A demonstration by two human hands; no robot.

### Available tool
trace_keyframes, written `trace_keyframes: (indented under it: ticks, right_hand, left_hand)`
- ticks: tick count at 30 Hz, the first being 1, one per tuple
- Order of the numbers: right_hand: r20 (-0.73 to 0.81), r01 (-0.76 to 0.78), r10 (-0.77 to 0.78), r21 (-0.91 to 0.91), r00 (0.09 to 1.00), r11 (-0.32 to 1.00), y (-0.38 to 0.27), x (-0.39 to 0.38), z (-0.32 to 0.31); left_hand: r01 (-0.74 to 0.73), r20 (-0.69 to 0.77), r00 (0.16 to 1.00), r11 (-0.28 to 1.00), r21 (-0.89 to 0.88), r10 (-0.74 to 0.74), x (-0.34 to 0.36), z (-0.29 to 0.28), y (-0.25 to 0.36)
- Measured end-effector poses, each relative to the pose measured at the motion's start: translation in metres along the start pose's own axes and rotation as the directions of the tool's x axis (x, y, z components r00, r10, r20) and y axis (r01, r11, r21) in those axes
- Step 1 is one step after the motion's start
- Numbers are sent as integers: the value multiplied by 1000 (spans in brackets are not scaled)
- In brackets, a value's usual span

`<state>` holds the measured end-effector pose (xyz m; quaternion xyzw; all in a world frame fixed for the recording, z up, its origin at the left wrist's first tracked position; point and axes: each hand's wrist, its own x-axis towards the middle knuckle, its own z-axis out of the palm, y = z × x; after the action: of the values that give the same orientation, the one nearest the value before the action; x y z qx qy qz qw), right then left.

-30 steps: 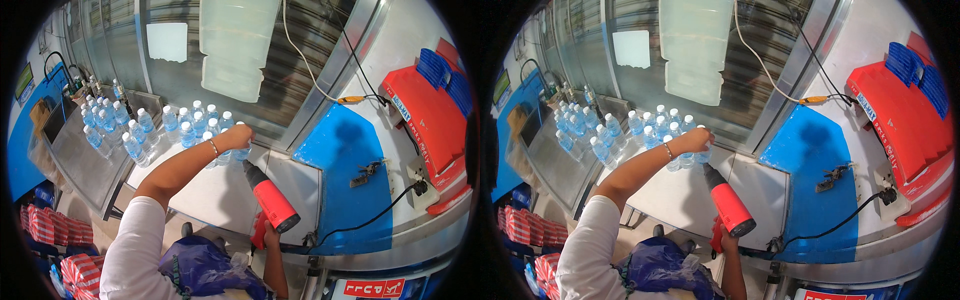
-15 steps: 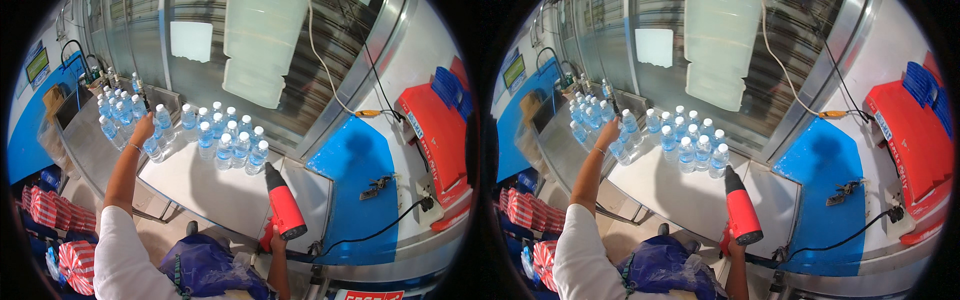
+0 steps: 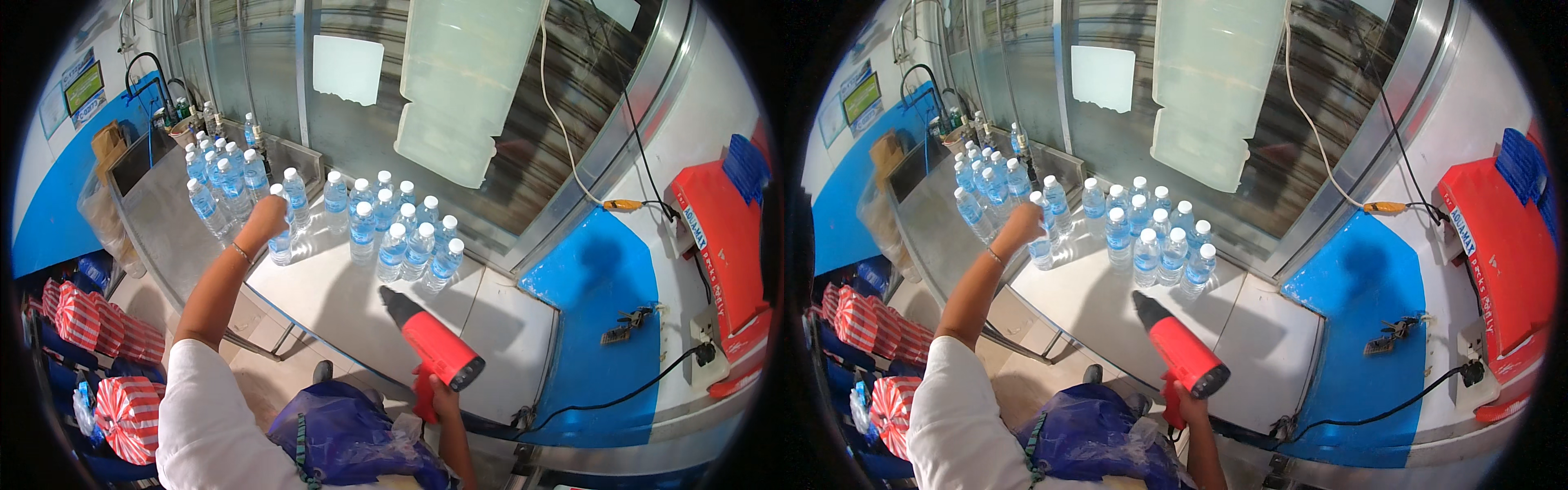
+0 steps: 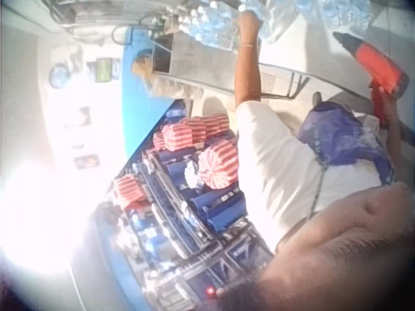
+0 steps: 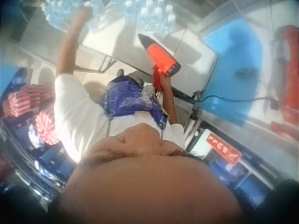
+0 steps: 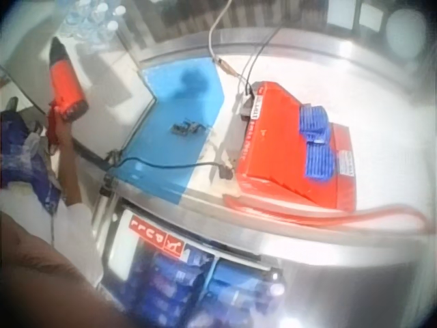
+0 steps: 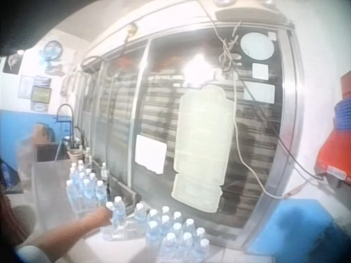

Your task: The person uses a red heat gun to dry water bottles on a stainless steel table. They then place the bottles into a red and white striped plastic bag, tie the bag, and move it to the floor. Finally, they pick up a large blue water jug and rinse it in a sink.

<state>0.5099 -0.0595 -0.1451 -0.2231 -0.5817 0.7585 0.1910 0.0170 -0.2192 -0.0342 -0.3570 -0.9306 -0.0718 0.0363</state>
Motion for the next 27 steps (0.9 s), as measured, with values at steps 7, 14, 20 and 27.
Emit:
trace_keyframes:
  ticks: [7, 14, 20, 27]
  right_hand:
    - [159, 6, -23, 108, 987, 994, -17, 15, 28]
    - [-98, -38, 45, 72, 994, 997, -32, -14, -1]
    - [-206, 176, -147, 129, 967, 976, -34, -27, -18]
    - [-254, 231, -192, 133, 948, 964, -18, -24, -11]
  left_hand:
    - [-575, 133, 752, 742, -346, 645, -10, -24, 87]
    - [-667, 105, 493, 452, -592, 864, -6, -19, 170]
    - [-721, 62, 480, 433, -541, 875, 11, -7, 222]
    - [-702, -100, 673, 591, -397, 733, 13, 17, 264]
